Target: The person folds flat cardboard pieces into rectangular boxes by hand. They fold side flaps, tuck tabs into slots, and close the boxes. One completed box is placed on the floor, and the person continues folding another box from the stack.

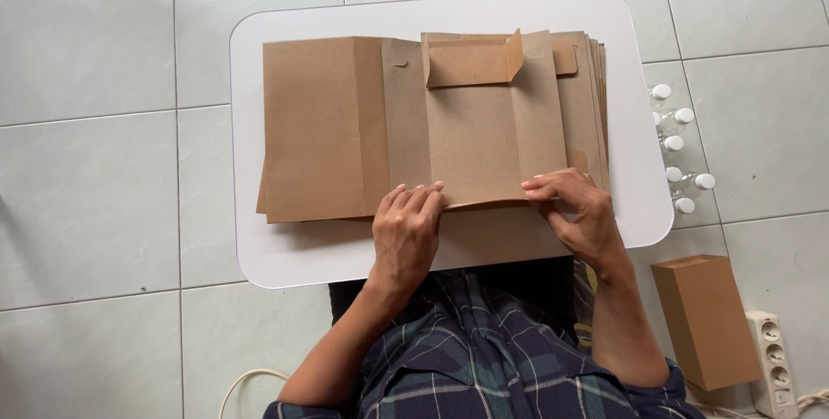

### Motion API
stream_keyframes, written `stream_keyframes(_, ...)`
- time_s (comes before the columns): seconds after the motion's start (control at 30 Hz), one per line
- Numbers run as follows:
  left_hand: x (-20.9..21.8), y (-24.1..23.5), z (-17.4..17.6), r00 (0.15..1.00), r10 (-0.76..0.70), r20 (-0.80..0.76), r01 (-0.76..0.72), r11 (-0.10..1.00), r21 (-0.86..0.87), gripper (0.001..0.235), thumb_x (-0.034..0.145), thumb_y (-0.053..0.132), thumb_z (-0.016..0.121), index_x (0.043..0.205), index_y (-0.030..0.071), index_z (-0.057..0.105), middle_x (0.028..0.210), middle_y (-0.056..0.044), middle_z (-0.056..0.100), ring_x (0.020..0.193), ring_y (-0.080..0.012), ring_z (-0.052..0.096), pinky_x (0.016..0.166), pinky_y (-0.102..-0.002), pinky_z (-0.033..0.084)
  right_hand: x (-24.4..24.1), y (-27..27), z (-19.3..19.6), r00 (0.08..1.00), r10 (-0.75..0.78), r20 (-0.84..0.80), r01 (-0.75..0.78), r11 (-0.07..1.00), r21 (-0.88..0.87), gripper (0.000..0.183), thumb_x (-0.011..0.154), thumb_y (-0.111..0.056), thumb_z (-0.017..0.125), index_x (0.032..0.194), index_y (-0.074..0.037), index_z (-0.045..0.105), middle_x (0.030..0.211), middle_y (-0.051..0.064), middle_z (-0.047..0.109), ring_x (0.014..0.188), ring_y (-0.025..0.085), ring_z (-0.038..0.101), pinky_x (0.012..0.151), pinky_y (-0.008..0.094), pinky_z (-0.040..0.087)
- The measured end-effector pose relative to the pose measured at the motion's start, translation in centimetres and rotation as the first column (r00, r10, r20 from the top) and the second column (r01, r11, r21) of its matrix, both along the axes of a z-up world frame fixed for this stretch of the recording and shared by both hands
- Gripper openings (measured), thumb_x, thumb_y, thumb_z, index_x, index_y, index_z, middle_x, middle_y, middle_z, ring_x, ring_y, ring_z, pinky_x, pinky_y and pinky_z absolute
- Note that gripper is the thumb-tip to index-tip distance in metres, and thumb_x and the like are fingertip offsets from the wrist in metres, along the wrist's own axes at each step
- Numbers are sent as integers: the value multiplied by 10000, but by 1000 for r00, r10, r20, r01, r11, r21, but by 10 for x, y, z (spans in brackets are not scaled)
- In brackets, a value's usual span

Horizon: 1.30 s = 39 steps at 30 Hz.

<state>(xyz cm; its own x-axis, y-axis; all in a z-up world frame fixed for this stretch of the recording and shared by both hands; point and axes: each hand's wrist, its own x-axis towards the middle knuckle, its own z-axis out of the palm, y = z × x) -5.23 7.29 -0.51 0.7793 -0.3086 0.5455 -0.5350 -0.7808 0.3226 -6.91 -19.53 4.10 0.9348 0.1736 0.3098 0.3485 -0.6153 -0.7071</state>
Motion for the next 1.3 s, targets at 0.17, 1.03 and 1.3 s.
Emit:
stream_keyframes(0.17,2,3,-9,994,-1,-113,0,1000,-5,113,876,206,759,984,208,727,962,-11,771,946,-238,744,905,-390,565,-3,2,-3,994,-56,-90,59,998,36,155,893,-127,770,1035,-189,784,980,-14,799,1018,224,738,945,354,495)
stream_keyframes(1.03,-4,8,37,895,-173,-410,116,980,-160,436,854,440,769,1089,73,797,1165,-230,739,1173,-441,672,1081,-595,447,5,0,14,947,136,-292,-168,982,-88,175,899,-219,732,1047,-172,813,1115,84,778,1153,361,677,1008,515,462)
stream_keyframes(1.3,15,1,7,978,66,-196,-97,983,-153,584,868,192,788,1413,83,608,885,-123,756,847,-294,724,764,-396,568,11,22,-39,869,-115,481,393,751,-531,447,959,-326,753,1370,-163,692,1447,123,603,1296,330,468,1040,461,281)
